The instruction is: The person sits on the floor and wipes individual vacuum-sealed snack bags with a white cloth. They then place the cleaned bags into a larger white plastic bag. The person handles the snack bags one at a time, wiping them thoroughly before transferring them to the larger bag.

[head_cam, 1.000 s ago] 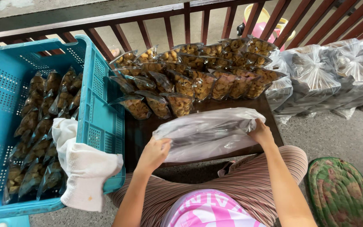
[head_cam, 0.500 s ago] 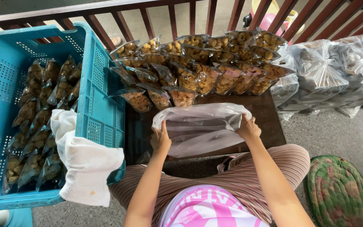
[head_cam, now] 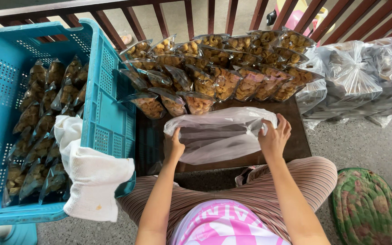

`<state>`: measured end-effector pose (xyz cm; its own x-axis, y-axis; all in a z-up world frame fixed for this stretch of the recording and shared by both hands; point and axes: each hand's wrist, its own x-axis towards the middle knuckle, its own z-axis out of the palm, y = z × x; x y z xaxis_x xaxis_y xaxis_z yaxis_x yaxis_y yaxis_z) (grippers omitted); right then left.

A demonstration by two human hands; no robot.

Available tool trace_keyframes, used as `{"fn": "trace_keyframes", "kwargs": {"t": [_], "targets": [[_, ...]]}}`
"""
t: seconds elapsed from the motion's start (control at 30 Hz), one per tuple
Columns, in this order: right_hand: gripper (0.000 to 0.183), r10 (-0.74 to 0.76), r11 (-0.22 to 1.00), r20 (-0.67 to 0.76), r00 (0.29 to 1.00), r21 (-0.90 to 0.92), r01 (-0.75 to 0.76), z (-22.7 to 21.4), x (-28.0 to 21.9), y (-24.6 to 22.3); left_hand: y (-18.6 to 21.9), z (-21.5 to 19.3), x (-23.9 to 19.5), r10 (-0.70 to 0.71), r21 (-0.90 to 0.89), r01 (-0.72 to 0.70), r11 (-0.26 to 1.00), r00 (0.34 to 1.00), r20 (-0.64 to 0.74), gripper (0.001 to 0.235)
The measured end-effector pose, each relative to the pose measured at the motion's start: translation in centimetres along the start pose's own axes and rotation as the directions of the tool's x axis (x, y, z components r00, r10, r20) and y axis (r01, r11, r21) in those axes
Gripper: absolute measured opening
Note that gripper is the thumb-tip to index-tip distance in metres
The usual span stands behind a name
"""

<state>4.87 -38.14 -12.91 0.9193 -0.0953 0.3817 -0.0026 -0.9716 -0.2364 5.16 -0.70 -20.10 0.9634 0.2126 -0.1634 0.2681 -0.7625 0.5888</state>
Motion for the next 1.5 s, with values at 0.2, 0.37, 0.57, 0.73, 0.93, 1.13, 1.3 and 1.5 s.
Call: {"fn": "trace_keyframes", "kwargs": {"t": [0.2,0.37,0.57,0.73,0.93,1.13,1.3,1.5], "targets": [[0.034,-0.242,0.843,0.449,0.86,0.537,-0.043,3.8,0.2,-4.0,1.6,-1.7,-0.9,-0.007,0.001,0.007,1.0,1.0,-0.019,0.078],[0.094,-0.098,0.991,0.798,0.594,0.132,-0.013,4.3,2.0,-7.5,5.1,-6.5,-3.1,-0.148,0.192,0.164,0.968,0.984,-0.094,0.073],[0.125,-0.002,1.0,0.872,0.489,-0.003,0.009,3.3,2.2,-9.2,6.4,-3.5,-5.7,0.406,0.424,-0.273,0.864,0.875,-0.263,0.049],[0.115,-0.127,0.983,0.773,0.622,0.18,-0.024,4.0,0.9,-8.2,7.1,3.0,-3.3,0.518,0.116,-0.525,0.843,0.851,0.086,0.029],[0.053,0.018,0.824,0.431,0.902,0.505,-0.258,3.3,-0.8,-3.3,7.9,3.3,-1.5,0.315,0.374,-0.37,0.85,0.928,0.202,0.057],[0.035,-0.003,0.891,0.435,0.9,0.41,-0.195,3.5,-1.5,-0.7,11.0,6.4,-2.0,0.427,0.507,-0.413,0.756,0.899,0.096,0.032],[0.046,0.005,0.938,0.535,0.845,0.291,-0.19,3.0,-2.0,-2.2,14.6,9.8,-3.1,0.456,0.31,-0.495,0.812,0.869,0.192,0.037],[0.09,0.095,0.988,0.787,0.609,0.002,-0.157,0.4,-1.0,-2.6,16.7,9.5,-2.1,0.372,0.378,-0.448,0.81,0.891,0.258,0.056]]}}
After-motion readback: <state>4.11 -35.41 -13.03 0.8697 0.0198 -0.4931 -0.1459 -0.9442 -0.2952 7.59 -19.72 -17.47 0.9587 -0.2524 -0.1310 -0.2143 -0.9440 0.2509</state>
